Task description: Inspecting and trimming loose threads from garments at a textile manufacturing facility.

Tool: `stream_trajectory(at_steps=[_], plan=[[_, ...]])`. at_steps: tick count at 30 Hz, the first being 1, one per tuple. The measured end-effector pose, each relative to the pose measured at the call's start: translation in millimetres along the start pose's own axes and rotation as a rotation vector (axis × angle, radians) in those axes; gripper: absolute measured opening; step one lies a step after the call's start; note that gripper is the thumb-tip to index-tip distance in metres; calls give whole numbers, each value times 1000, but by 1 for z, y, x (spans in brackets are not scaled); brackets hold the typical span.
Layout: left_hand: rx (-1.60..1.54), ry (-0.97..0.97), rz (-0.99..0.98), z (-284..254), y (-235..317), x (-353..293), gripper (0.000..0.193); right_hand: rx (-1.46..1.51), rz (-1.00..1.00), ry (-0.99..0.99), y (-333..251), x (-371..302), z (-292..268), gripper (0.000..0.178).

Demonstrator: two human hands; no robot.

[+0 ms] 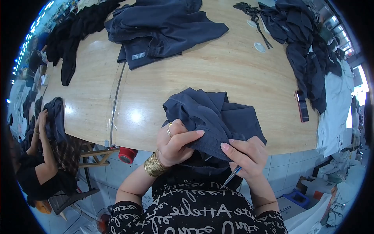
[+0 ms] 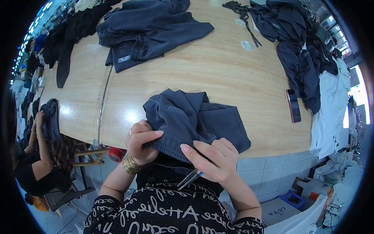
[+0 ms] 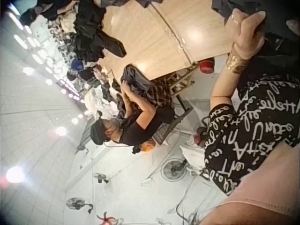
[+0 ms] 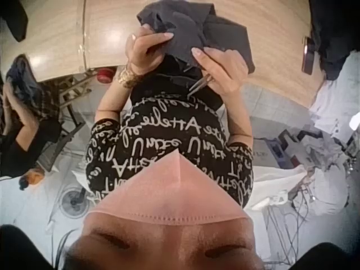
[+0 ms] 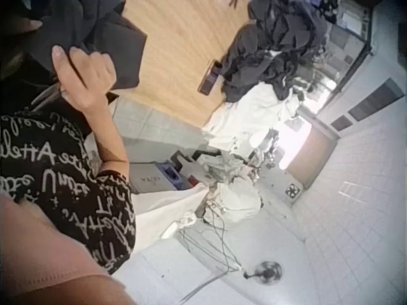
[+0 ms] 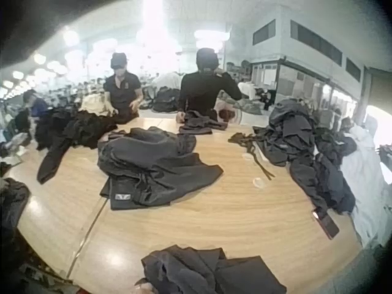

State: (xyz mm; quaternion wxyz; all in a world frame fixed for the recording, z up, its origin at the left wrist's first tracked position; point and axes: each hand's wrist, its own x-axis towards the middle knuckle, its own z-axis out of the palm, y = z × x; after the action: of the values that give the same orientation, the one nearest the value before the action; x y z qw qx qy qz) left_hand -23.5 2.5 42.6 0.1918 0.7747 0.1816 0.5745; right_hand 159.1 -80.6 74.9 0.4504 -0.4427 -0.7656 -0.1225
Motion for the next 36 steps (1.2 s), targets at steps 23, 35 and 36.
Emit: stream_trajectory(at_steps=[23, 35, 36], plan=[[25, -198, -465, -3, 14, 21, 22, 490, 628, -354, 14, 27, 4, 19], [-827, -397, -1109, -1, 5, 22, 18, 373, 802, -103, 3, 20, 1, 25], [-811, -352, -1084, 1, 6, 21, 17, 361, 766, -126, -2, 19, -1, 29]])
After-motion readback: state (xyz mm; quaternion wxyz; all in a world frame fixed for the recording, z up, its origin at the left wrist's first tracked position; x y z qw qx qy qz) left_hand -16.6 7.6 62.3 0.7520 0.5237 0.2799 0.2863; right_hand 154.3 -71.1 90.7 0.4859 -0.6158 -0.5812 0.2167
